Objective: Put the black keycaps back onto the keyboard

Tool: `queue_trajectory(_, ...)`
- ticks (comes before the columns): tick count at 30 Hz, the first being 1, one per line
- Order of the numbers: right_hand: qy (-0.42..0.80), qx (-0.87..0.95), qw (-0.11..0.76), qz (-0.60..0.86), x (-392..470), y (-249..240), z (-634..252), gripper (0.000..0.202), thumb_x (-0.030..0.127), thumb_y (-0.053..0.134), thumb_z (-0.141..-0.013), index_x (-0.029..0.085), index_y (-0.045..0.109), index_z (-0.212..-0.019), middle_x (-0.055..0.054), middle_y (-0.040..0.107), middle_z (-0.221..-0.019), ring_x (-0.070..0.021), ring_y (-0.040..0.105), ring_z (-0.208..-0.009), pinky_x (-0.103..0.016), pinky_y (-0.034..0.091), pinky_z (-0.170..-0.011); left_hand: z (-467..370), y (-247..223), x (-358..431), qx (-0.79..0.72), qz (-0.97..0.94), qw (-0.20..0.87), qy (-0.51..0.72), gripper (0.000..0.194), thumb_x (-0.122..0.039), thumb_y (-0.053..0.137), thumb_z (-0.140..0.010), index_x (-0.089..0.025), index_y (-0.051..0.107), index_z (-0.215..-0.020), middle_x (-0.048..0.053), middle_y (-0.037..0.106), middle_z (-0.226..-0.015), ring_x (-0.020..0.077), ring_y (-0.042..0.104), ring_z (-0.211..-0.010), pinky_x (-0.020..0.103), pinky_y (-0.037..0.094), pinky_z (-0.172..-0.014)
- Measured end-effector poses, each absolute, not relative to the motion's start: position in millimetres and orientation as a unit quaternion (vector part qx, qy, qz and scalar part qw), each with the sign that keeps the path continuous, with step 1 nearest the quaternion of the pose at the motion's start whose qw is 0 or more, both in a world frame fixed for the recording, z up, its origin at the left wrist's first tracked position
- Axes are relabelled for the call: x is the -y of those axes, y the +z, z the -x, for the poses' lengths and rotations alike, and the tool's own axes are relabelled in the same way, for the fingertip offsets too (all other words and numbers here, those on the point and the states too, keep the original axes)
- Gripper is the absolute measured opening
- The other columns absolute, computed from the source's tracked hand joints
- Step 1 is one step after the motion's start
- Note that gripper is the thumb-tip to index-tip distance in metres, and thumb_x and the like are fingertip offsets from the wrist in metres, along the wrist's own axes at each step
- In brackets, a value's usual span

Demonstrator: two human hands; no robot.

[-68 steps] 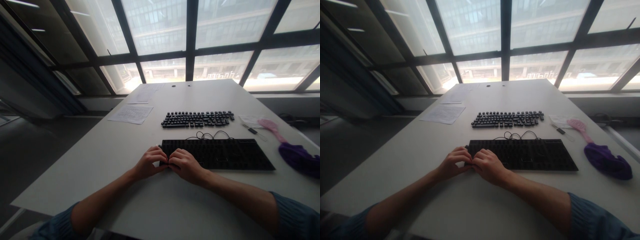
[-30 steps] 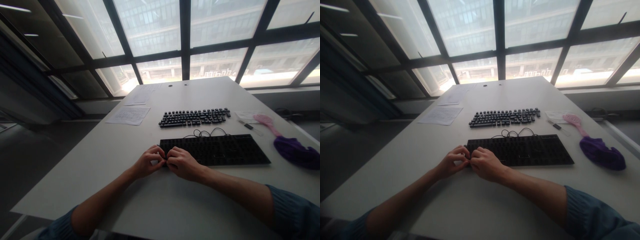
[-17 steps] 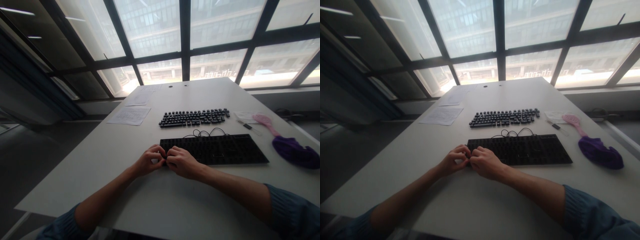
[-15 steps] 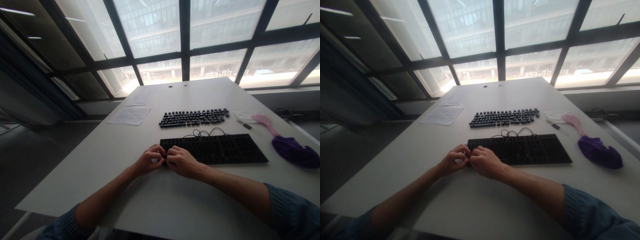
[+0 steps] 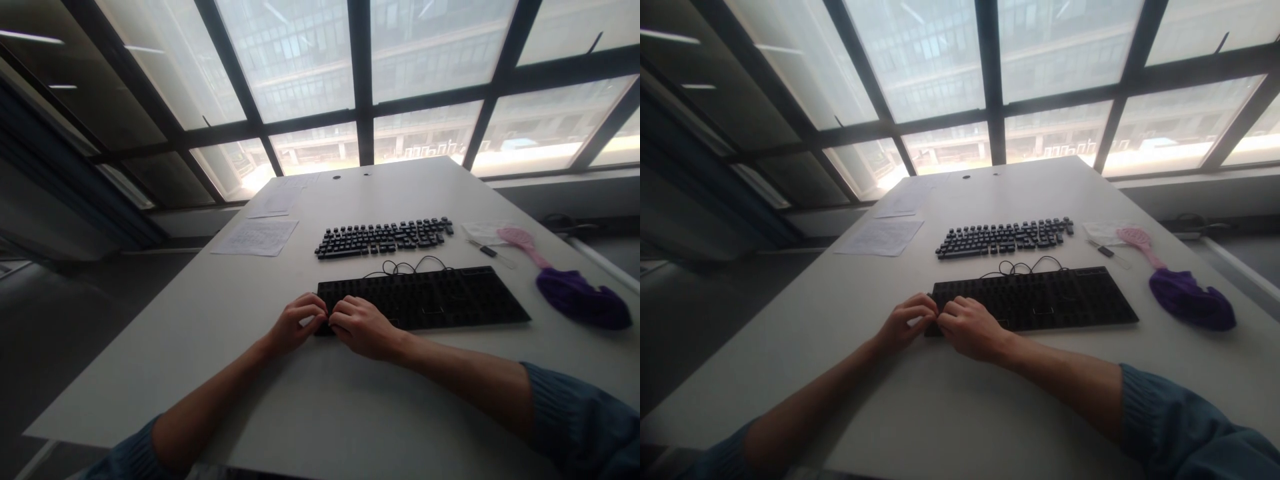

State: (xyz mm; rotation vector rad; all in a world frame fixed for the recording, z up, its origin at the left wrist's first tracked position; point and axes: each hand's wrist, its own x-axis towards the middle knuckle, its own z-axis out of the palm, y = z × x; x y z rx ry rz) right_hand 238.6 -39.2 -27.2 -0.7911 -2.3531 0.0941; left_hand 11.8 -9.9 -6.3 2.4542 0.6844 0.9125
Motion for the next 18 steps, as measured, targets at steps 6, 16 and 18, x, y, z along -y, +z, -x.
queue_trajectory(6,0.027,0.887,0.340,0.312,41.1,-24.4,-238.3,0.010,0.017,0.056,-0.098,0.019,0.063,-0.090,-0.005,0.066,-0.091,-0.0185,0.055,-0.087,-0.032,0.041,-0.078,-6.6,-5.9,-7.4,-0.357,-0.826,0.186,0.394,0.021,-0.030,0.056,-0.099,-0.018,0.070,-0.087,0.006,0.069,-0.092,0.0168,0.065,-0.087,0.030,0.053,-0.079)
queue_trajectory(16,0.031,0.883,0.344,0.317,39.3,-26.2,-239.4,0.012,0.015,0.056,-0.096,0.019,0.062,-0.086,-0.005,0.064,-0.089,-0.0178,0.053,-0.084,-0.030,0.040,-0.076,-10.3,-22.2,-114.0,-0.475,-0.779,0.118,0.392,0.021,-0.036,0.064,-0.089,-0.018,0.074,-0.090,0.006,0.072,-0.093,0.0160,0.066,-0.078,0.024,0.050,-0.059)
queue_trajectory(18,0.034,0.882,0.344,0.320,38.5,-27.2,-239.4,0.012,0.015,0.056,-0.096,0.019,0.062,-0.086,-0.005,0.064,-0.088,-0.0179,0.053,-0.084,-0.030,0.040,-0.077,-13.1,-24.9,-124.7,-0.472,-0.784,0.107,0.389,0.019,-0.034,0.065,-0.089,-0.018,0.075,-0.093,0.006,0.071,-0.095,0.0164,0.066,-0.080,0.025,0.050,-0.061)
